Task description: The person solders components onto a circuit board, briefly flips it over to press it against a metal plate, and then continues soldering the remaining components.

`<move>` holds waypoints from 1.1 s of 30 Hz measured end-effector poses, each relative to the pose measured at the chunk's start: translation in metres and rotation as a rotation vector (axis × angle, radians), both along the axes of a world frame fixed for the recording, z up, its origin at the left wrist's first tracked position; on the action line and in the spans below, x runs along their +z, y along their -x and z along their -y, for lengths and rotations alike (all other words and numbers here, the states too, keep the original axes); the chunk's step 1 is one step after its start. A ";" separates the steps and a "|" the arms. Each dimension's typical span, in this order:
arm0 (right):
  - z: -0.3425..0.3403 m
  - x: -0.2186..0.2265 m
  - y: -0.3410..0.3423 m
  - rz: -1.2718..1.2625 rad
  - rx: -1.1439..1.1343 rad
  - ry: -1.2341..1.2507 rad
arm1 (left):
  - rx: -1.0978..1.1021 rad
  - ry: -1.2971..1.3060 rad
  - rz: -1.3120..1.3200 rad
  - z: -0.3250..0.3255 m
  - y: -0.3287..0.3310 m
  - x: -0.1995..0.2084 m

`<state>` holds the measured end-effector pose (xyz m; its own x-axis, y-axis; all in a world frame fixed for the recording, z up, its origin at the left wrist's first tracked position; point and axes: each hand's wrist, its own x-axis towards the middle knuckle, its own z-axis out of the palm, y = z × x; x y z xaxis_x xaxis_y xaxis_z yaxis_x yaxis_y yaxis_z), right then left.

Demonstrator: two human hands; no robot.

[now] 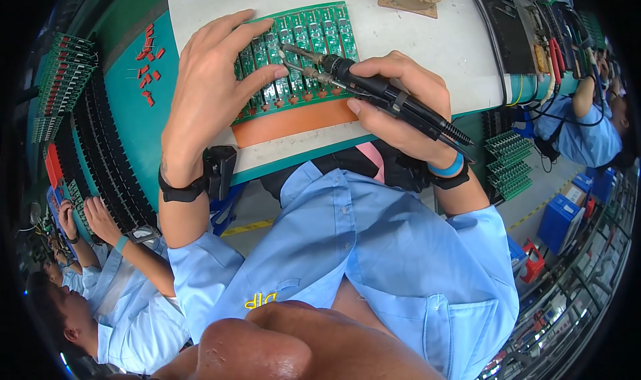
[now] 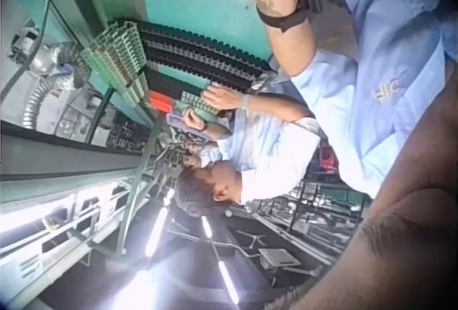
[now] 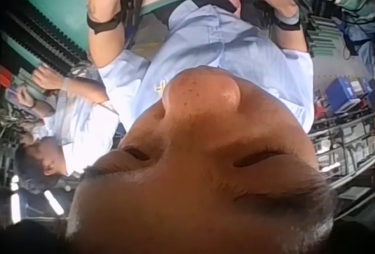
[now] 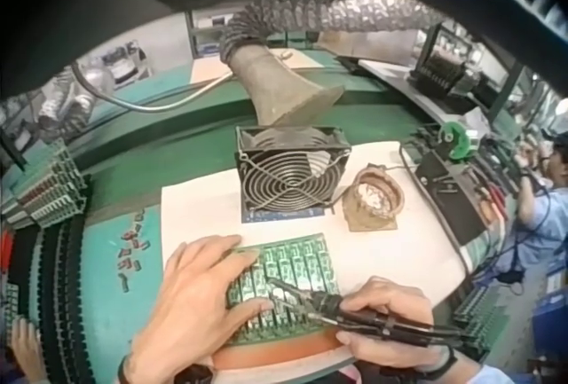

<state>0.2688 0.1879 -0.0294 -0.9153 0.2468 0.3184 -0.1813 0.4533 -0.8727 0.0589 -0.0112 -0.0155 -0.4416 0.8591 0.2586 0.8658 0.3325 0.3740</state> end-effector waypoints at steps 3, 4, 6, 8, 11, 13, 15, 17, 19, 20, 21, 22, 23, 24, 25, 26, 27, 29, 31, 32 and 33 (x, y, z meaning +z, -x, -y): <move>-0.002 0.000 -0.002 -0.031 0.002 -0.027 | 0.004 0.000 0.004 0.000 0.000 -0.001; -0.002 0.001 -0.003 -0.042 0.005 -0.026 | 0.004 -0.001 0.000 0.000 0.001 -0.002; -0.002 0.001 -0.004 -0.063 0.011 -0.025 | 0.005 -0.001 -0.010 0.001 0.001 -0.003; 0.000 0.002 -0.004 -0.073 0.001 -0.006 | 0.001 -0.005 -0.020 0.001 0.002 -0.003; 0.004 0.001 -0.001 -0.092 -0.017 0.034 | -0.003 -0.009 -0.040 0.002 0.002 -0.001; 0.005 0.000 0.001 -0.078 -0.016 0.041 | 0.001 -0.017 -0.019 0.003 0.003 0.004; 0.005 0.000 0.002 -0.070 -0.016 0.044 | 0.003 -0.021 -0.008 0.005 0.005 0.005; 0.005 -0.001 0.003 -0.025 -0.009 0.041 | 0.008 0.012 -0.030 0.009 0.008 0.005; 0.006 -0.002 0.004 -0.001 -0.003 0.041 | 0.014 0.029 -0.040 0.010 0.009 0.004; 0.007 -0.001 0.005 0.016 -0.005 0.049 | 0.014 0.031 -0.046 0.010 0.008 0.005; 0.008 -0.001 0.006 0.033 -0.008 0.057 | 0.014 0.033 -0.051 0.010 0.008 0.005; 0.009 -0.001 0.006 0.050 -0.010 0.066 | 0.015 0.035 -0.057 0.010 0.007 0.005; 0.009 -0.001 0.007 0.051 -0.009 0.066 | 0.016 0.035 -0.055 0.010 0.007 0.005; 0.009 -0.001 0.007 0.050 -0.010 0.063 | 0.017 0.035 -0.058 0.010 0.007 0.004; 0.010 -0.002 0.008 0.048 -0.011 0.060 | 0.018 0.035 -0.060 0.010 0.007 0.004; 0.010 -0.002 0.008 0.045 -0.012 0.056 | 0.018 0.034 -0.063 0.010 0.007 0.004; 0.010 -0.002 0.008 0.046 -0.012 0.057 | 0.019 0.034 -0.062 0.010 0.007 0.004; 0.011 0.000 0.007 0.070 -0.020 0.062 | 0.024 0.038 -0.059 0.009 0.006 0.004; 0.011 0.001 0.006 0.079 -0.025 0.065 | 0.026 0.041 -0.060 0.009 0.006 0.005; 0.011 0.001 0.007 0.077 -0.022 0.053 | 0.030 0.043 -0.062 0.010 0.006 0.004; 0.012 0.001 0.007 0.074 -0.018 0.042 | 0.035 0.045 -0.065 0.010 0.006 0.003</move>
<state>0.2621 0.1763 -0.0282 -0.9311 0.2752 0.2392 -0.1079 0.4186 -0.9017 0.0526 -0.0212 -0.0130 -0.4550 0.8550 0.2489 0.8754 0.3781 0.3013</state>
